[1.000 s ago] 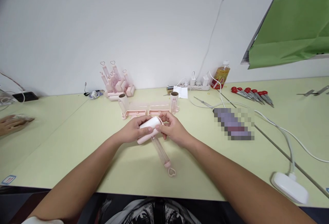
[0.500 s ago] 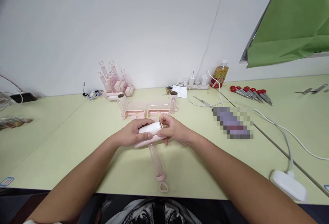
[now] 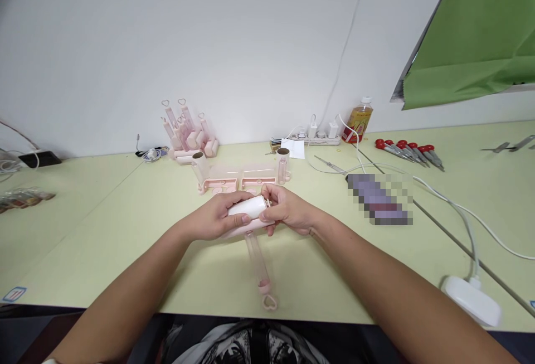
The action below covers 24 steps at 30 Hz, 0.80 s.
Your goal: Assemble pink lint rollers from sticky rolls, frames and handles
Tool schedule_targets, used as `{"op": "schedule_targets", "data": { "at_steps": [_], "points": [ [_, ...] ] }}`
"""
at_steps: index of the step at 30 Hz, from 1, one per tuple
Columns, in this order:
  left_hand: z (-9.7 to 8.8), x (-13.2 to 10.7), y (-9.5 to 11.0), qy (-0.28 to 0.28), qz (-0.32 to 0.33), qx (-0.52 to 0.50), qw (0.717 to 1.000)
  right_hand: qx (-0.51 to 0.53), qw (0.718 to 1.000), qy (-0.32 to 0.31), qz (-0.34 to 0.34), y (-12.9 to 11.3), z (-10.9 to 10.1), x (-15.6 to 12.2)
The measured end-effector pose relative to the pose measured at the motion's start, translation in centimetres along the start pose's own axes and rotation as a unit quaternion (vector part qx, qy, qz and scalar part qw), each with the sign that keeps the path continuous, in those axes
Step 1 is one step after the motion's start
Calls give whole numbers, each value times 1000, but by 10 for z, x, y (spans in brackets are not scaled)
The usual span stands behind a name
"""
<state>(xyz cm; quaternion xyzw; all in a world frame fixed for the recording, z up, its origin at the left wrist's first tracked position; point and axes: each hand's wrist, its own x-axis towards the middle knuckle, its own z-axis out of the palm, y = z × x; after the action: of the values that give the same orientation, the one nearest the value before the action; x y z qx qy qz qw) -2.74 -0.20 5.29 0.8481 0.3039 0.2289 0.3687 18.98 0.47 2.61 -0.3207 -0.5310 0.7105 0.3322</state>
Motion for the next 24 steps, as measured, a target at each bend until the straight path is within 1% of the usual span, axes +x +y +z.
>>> {"op": "schedule_targets", "data": {
  "at_steps": [7,10,15,24],
  "points": [
    [4,1,5,23,9,48,999,-14,1000,-4,-13,-4,-4,-2],
    [4,1,6,28,11,51,998,-15,1000,-11,-17,-5,-5,-2],
    [4,2,5,20,29,57,998,-11,999,-23,-22,-5,-7,-2],
    [2,1,14,43,43,65,996,-17,999,-15,-31,-9,-6,-5]
  ]
}}
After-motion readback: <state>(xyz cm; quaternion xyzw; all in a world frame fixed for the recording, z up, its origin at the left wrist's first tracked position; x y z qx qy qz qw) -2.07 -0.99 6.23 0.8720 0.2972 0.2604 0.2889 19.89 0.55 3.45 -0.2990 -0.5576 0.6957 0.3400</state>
